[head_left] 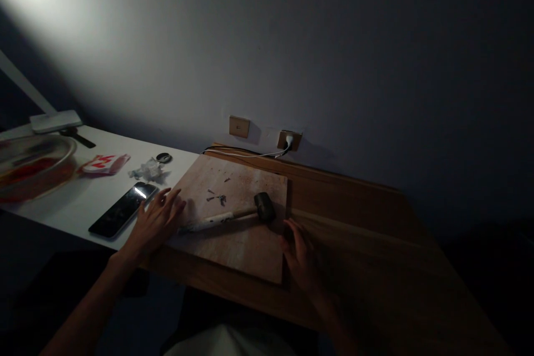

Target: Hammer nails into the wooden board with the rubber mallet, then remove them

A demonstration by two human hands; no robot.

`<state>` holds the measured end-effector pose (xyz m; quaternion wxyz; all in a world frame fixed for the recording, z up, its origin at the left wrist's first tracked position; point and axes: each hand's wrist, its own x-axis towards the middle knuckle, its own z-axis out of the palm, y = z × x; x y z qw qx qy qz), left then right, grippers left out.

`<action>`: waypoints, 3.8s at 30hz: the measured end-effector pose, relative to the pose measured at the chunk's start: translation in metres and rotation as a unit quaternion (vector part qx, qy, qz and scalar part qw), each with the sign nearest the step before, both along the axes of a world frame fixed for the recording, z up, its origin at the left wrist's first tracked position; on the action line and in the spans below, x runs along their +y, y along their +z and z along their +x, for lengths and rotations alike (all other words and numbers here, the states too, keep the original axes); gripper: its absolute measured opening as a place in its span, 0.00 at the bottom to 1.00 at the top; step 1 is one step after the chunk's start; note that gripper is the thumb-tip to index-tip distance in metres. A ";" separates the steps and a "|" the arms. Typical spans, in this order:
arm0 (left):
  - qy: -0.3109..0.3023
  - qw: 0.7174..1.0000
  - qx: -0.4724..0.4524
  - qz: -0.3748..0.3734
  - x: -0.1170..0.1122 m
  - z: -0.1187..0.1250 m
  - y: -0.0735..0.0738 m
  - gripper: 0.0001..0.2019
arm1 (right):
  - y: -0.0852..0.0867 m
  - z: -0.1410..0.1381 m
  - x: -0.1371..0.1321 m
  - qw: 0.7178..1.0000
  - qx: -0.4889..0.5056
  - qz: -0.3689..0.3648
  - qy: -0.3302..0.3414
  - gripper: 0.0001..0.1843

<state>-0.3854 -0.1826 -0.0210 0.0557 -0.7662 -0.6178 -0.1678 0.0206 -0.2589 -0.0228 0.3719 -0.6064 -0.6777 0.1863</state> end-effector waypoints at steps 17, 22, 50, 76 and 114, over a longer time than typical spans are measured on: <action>-0.096 0.993 -0.019 -0.073 -0.016 0.062 0.022 0.30 | -0.016 0.066 -0.011 0.982 -0.106 0.112 -0.107 0.21; -0.190 0.981 -0.011 -0.048 -0.029 0.100 0.030 0.28 | -0.015 0.117 -0.026 0.970 -0.128 0.115 -0.171 0.27; -0.398 0.908 -0.001 -0.129 -0.038 0.253 0.047 0.14 | -0.021 0.166 -0.071 0.963 -0.056 0.021 -0.261 0.28; -0.146 0.951 -0.196 -0.190 -0.050 0.155 0.026 0.10 | 0.052 0.069 0.018 0.996 0.021 0.092 0.002 0.12; -0.037 0.898 -0.370 -0.237 -0.041 0.128 0.023 0.15 | 0.011 0.023 0.157 0.971 -0.141 0.067 0.179 0.13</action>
